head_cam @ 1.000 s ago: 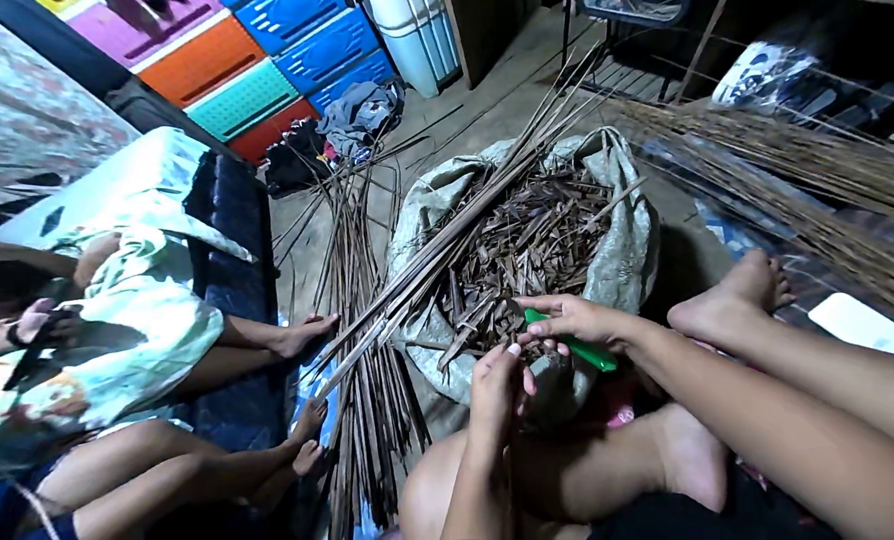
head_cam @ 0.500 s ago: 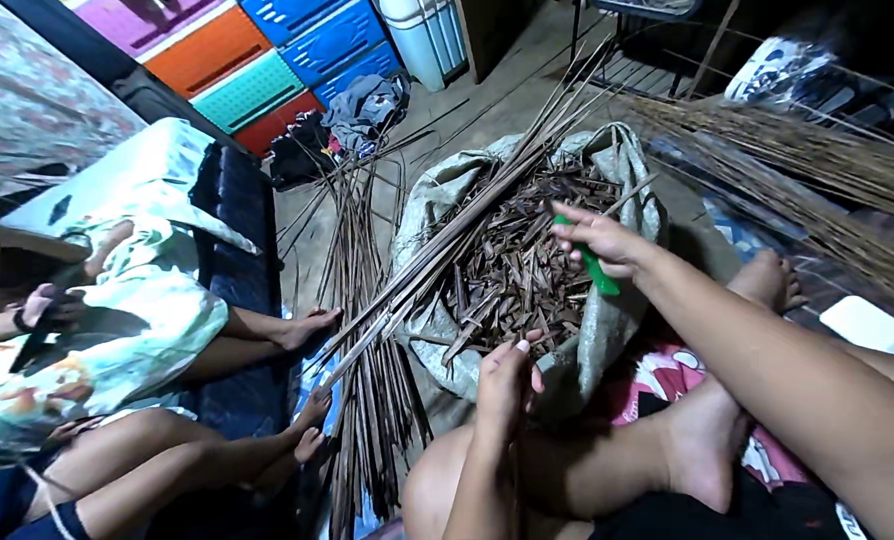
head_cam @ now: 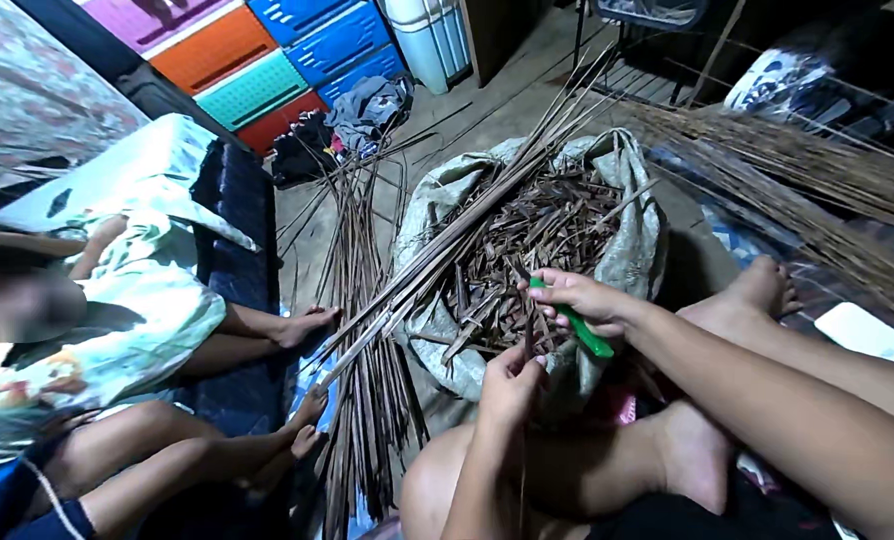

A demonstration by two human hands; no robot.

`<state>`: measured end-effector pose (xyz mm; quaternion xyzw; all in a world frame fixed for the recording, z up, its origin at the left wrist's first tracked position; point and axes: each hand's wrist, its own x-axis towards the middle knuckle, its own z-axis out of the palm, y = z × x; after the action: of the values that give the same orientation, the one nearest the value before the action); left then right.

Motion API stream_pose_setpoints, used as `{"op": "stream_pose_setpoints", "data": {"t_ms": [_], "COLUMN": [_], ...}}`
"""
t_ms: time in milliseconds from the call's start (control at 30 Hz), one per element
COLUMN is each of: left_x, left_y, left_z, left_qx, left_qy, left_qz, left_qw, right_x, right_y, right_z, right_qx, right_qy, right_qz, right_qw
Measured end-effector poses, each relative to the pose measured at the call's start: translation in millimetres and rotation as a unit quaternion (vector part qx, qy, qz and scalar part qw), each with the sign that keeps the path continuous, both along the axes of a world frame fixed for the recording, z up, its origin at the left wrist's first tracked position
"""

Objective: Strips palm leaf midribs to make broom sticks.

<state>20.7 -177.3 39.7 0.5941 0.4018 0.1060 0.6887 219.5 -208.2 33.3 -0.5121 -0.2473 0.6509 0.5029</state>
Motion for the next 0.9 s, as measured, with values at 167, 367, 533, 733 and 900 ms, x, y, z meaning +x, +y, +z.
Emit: {"op": "stream_pose_setpoints", "data": {"t_ms": [167,367,533,733,900], "left_x": [-1,7,12,14,16], "left_y": [2,13,17,16,15], "left_z": [-3,-15,-24,-23,-22], "left_qx": [-0.043,0.051,0.158,0.198,0.236], "left_qy": [-0.026,0.080,0.198,0.229,0.248], "left_qz": [0.000,0.074,0.026,0.017,0.009], "left_qw": [0.999,0.993,0.967,0.953,0.939], "right_x": [6,-34,-51,-71,-79], "right_y": [-2,-32,-42,-37,-45], "right_z": [-5,-10,-8,14,17], "right_qx": [-0.018,-0.082,-0.044,-0.135,-0.114], "right_qy": [-0.010,-0.236,-0.509,-0.521,-0.573], "right_qz": [-0.026,0.089,0.182,0.209,0.254], "right_qw": [0.999,0.964,0.840,0.817,0.771]}}
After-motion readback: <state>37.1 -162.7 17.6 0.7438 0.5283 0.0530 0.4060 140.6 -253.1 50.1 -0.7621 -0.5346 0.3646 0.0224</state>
